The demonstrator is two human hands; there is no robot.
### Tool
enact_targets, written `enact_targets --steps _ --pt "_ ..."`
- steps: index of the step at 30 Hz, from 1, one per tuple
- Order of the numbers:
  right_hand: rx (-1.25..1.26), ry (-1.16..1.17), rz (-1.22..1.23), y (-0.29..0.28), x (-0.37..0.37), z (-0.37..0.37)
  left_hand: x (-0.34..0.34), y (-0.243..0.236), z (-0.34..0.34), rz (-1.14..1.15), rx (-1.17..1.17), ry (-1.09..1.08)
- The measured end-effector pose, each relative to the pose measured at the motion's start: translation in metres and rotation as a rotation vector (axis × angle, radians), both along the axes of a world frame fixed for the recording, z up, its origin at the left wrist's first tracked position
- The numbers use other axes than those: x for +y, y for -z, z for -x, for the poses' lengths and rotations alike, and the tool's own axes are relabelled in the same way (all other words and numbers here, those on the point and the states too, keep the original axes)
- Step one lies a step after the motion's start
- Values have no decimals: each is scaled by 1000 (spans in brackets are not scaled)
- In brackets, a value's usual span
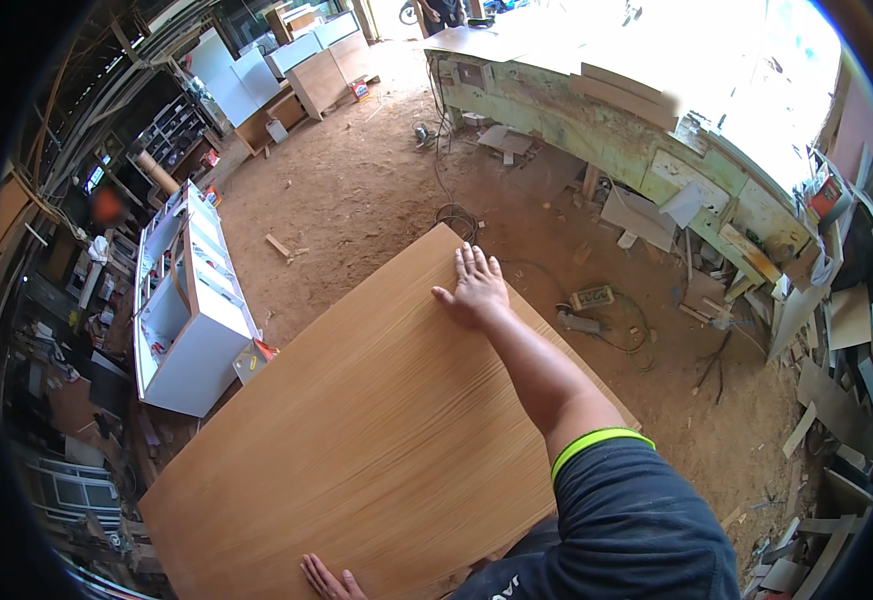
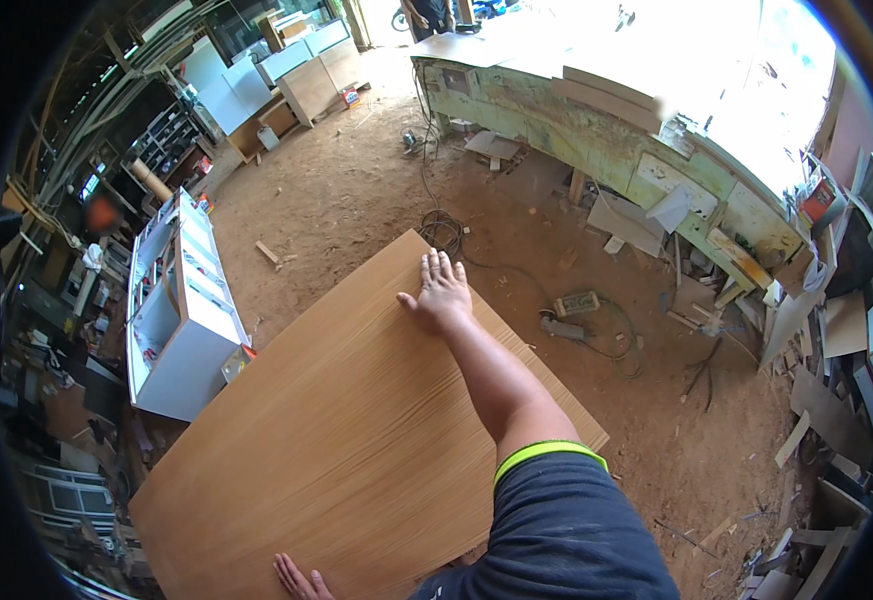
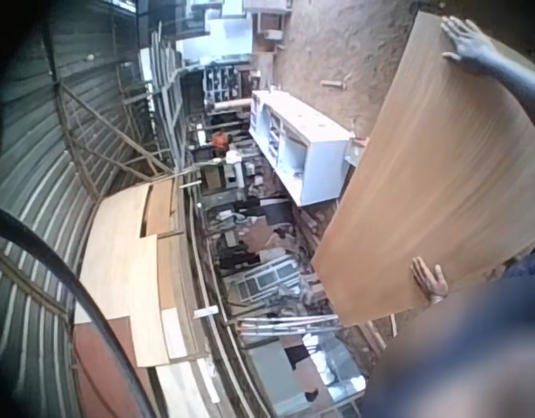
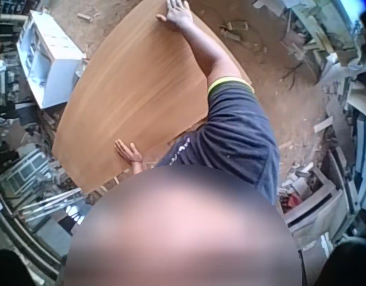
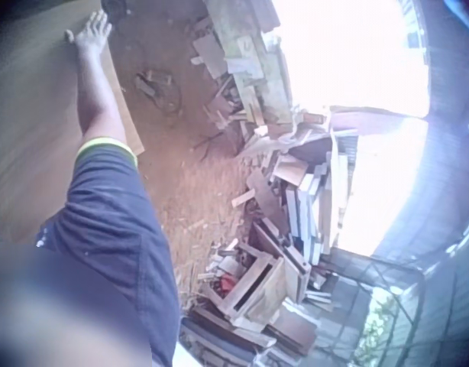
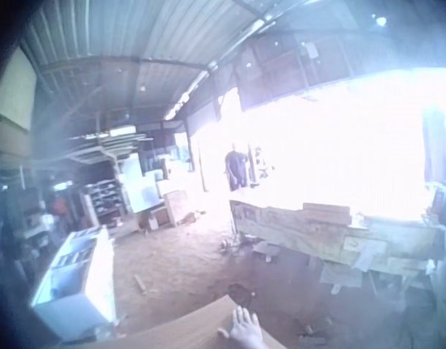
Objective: The person wipes the surface of a large wooden cabinet top with a white cloth. They move the cloth across the surface repeatedly, covering different areas of the cabinet top.
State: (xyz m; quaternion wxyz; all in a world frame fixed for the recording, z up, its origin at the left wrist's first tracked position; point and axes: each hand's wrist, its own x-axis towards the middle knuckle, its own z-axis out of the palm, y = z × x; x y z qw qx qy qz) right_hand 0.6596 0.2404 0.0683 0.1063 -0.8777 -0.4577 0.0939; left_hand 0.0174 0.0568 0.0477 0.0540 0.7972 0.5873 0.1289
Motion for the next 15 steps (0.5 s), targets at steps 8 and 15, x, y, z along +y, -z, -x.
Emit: enact_targets --steps 8,15 --pt "15 158 37 0 18 -9 1 4 -1 16 5 5" --pt "103 447 -318 7 67 -45 -8 -1 -2 40 19 -84"
